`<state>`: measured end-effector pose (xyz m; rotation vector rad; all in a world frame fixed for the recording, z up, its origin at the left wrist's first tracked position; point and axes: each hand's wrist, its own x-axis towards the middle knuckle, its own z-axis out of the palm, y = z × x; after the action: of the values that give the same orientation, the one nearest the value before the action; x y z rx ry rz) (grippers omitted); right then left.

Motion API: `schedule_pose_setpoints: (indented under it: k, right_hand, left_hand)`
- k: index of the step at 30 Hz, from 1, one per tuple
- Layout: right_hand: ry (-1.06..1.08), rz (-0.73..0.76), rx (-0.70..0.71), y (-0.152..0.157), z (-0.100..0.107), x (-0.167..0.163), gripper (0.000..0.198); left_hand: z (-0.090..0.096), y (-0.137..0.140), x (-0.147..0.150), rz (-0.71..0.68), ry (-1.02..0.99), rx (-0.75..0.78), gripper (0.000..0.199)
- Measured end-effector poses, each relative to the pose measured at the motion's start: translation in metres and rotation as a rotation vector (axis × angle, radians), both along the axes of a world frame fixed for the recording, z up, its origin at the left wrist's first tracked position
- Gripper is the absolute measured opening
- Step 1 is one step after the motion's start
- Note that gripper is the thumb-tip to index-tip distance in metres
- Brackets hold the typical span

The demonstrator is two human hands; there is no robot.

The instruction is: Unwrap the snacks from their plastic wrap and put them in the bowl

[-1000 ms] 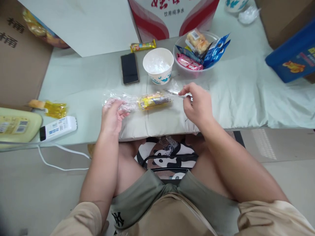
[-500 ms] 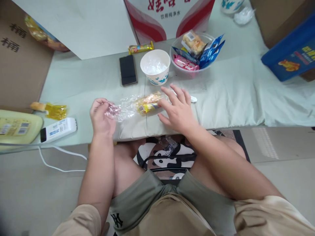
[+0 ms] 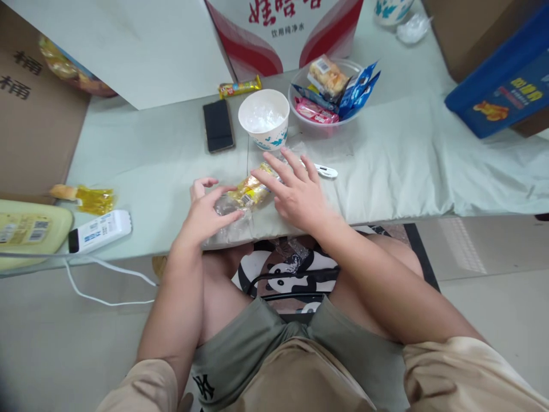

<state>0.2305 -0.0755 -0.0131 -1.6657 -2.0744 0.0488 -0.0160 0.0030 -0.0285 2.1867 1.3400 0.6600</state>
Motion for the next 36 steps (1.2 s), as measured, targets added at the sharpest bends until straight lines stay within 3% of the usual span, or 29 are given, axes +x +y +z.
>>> schedule_pose_setpoints:
  k: [4,10,14,17,19,22,28,32,36]
  right_hand:
    - [0.027,0.1,-0.1,0.0,0.002,0.0,0.038]
    - [-0.057,0.043,-0.348,-0.008,0.015,0.0,0.051]
    - [-0.161,-0.152,-0.348,-0.012,0.018,-0.007,0.038]
    - [-0.145,-0.164,-0.396,-0.012,0.019,-0.009,0.035]
    - [0.017,-0.169,-0.494,-0.01,0.022,-0.007,0.041]
    - [0.462,-0.194,-0.675,-0.007,0.024,-0.001,0.047]
    - [1.408,-0.171,-0.91,-0.004,0.021,-0.005,0.059]
    - [1.778,-0.11,-0.966,-0.001,0.019,-0.01,0.066]
    - [1.979,-0.024,-1.006,0.003,0.012,-0.006,0.053]
  left_hand:
    - [-0.001,0.003,0.002,-0.01,-0.118,-0.031,0.013]
    - [0.006,0.003,0.012,0.258,-0.375,-0.295,0.016]
    - [0.011,-0.003,0.024,0.344,-0.45,-0.49,0.016]
    - [0.015,-0.007,0.031,0.346,-0.591,-0.671,0.018]
    - [0.017,-0.009,0.035,0.32,-0.706,-0.746,0.02]
    - [0.021,-0.014,0.04,0.225,-0.878,-0.841,0.025]
    - [0.025,-0.03,0.056,-0.112,-1.016,-1.082,0.031]
    - [0.033,-0.029,0.055,0.01,-1.093,-1.114,0.025]
    - [0.045,-0.019,0.043,0.197,-1.245,-1.02,0.029]
